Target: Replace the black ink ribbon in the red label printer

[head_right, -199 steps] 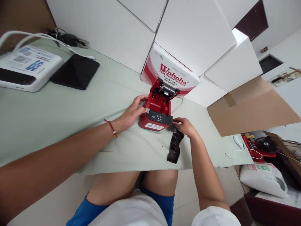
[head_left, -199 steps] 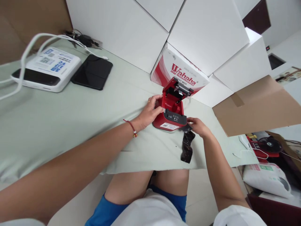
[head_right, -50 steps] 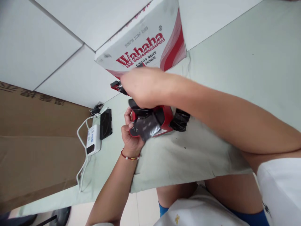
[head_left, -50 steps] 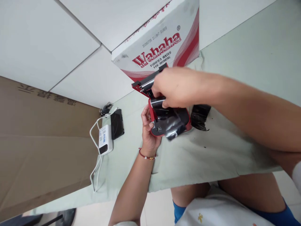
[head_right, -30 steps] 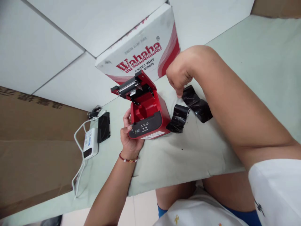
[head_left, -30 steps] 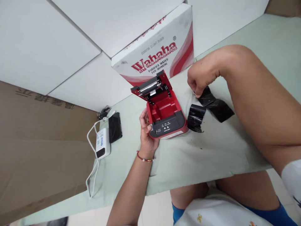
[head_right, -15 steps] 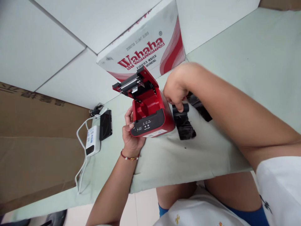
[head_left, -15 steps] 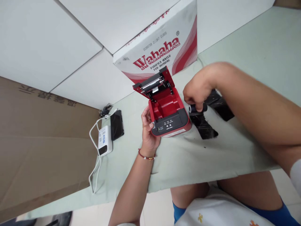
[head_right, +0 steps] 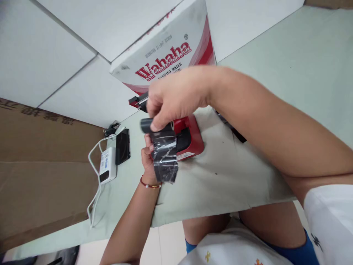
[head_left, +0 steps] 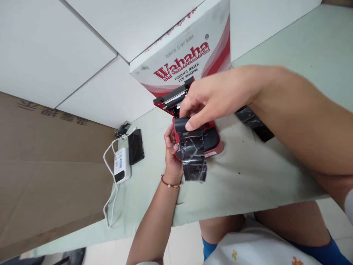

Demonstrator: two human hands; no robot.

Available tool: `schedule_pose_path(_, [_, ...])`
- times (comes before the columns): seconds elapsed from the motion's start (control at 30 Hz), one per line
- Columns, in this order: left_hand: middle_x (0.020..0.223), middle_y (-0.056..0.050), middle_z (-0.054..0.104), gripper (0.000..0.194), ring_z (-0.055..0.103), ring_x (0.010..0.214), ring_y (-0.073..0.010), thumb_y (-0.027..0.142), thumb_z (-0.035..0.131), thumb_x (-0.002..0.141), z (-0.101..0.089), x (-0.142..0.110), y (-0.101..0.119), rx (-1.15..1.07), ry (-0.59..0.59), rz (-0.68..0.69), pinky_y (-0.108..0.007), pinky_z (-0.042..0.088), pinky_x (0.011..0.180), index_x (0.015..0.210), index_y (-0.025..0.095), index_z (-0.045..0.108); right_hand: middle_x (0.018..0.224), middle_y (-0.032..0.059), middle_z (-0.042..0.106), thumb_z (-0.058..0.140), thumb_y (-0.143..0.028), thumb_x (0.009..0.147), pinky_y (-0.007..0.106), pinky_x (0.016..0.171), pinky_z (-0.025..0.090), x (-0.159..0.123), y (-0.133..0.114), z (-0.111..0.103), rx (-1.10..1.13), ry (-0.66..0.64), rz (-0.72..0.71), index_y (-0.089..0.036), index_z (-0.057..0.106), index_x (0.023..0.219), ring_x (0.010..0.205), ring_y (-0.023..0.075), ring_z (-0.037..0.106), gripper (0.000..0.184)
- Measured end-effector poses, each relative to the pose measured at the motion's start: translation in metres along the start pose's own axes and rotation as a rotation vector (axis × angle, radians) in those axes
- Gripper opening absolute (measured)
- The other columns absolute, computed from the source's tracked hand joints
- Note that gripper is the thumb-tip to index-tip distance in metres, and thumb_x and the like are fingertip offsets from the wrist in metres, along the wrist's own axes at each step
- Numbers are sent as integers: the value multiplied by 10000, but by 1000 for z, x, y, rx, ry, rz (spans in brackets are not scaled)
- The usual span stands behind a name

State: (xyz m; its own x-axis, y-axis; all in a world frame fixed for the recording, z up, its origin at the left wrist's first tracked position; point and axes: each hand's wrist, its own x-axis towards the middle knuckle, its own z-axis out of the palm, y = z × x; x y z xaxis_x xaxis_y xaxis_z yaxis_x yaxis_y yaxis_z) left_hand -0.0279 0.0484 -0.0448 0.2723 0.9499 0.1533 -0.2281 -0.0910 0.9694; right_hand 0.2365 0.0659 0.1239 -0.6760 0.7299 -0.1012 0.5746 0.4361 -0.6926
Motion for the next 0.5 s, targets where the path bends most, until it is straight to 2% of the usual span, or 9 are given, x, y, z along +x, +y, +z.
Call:
schedule_pose_path(0.1, [1544, -17, 658, 661, 599, 1471, -283, 592, 849, 836, 2, 2, -1, -73, 35, -4, -412, 495, 1243, 1441, 381, 687, 997, 75, 812, 679, -324, 1029, 303, 790, 464, 25, 2, 21, -234, 48, 202, -127, 845, 1141, 915, 202, 707, 281])
schedule_pose_path(0.27, [1473, -10, 686, 632, 610, 1413, -268, 489, 881, 768, 3, 4, -1, -130, 33, -29, -393, 510, 1208, 1371, 377, 725, 1198, 148, 811, 645, -241, 1022, 350, 728, 445, 36, -1, 38, -352, 120, 349, -144, 782, 1359, 1031, 291, 741, 377])
schedule_pose_path(0.43, [1490, -24, 667, 597, 610, 1428, -287, 549, 835, 813, 5, 3, -3, -59, 48, 26, -430, 498, 1237, 1368, 362, 720, 1112, 128, 811, 666, -325, 1031, 346, 769, 484, 32, -8, 38, -445, 7, 358, -159, 795, 1313, 989, 283, 751, 351])
schedule_pose_path(0.5, [1490, -38, 666, 566, 594, 1459, -297, 601, 777, 871, 6, 0, -5, 18, 85, 106, -451, 474, 1270, 1372, 343, 723, 1080, 116, 812, 661, -327, 1034, 353, 782, 498, 31, -12, 39, -469, -16, 353, -167, 813, 1250, 960, 277, 752, 309])
